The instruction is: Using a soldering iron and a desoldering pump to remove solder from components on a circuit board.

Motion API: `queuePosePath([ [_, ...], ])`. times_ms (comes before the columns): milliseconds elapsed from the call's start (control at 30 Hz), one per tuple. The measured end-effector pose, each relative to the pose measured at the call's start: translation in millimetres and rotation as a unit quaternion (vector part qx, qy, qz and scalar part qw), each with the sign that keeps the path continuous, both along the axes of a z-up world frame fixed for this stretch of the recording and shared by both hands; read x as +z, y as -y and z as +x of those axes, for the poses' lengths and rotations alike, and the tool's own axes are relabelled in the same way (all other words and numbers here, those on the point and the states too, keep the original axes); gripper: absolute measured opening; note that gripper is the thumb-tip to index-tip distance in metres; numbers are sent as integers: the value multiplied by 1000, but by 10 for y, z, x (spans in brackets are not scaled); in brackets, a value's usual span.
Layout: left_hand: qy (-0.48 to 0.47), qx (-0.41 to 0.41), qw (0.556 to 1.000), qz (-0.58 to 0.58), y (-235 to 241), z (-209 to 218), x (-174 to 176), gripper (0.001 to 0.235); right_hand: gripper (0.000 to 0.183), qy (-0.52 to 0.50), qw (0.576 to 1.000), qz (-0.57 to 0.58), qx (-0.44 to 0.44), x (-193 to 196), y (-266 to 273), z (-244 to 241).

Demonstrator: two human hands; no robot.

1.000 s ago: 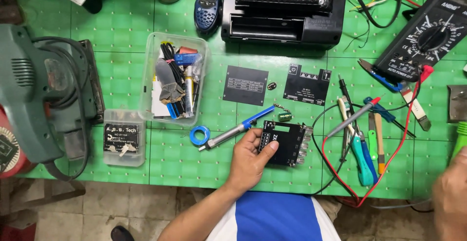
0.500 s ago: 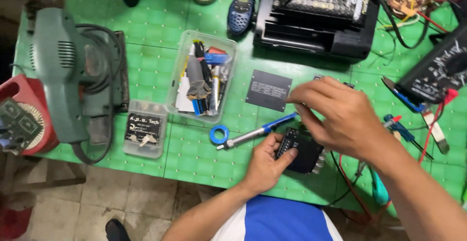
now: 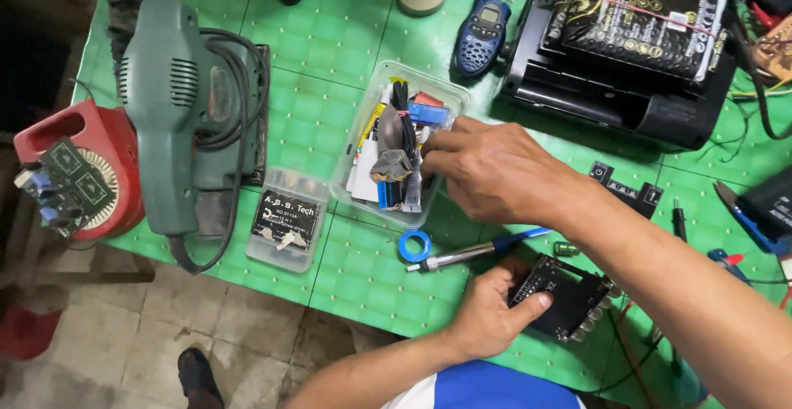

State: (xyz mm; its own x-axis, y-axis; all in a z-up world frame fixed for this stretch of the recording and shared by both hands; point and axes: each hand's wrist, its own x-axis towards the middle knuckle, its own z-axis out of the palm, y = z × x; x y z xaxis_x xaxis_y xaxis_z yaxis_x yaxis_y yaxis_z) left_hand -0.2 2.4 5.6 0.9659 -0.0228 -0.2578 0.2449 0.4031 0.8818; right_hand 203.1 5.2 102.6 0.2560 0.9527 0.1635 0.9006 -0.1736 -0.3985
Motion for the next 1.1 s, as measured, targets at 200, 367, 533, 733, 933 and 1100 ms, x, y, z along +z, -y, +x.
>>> queuePosePath([
  [200,-10,-37,996,84,-83,50,146,18,17,39,986,-150,63,-68,-53,-5],
  [367,-14,-28,997,70,-52,39,95,17,20,101,975,-170,98,-172,-119,-9],
  [533,-11,-26,998,63,-50,31,91,18,7,96,978,-146,109,-257,-165,19],
  [733,-16,-23,997,71,-37,25,80,19,18,3,975,-199,95,-74,-203,110],
  [933,0,-6,997,71,-22,-6,71,23,13,-122,990,-58,34,63,-309,259],
  [1100,-18,-17,996,82,-32,-16,96,20,23,-141,990,29,-11,115,-383,332],
])
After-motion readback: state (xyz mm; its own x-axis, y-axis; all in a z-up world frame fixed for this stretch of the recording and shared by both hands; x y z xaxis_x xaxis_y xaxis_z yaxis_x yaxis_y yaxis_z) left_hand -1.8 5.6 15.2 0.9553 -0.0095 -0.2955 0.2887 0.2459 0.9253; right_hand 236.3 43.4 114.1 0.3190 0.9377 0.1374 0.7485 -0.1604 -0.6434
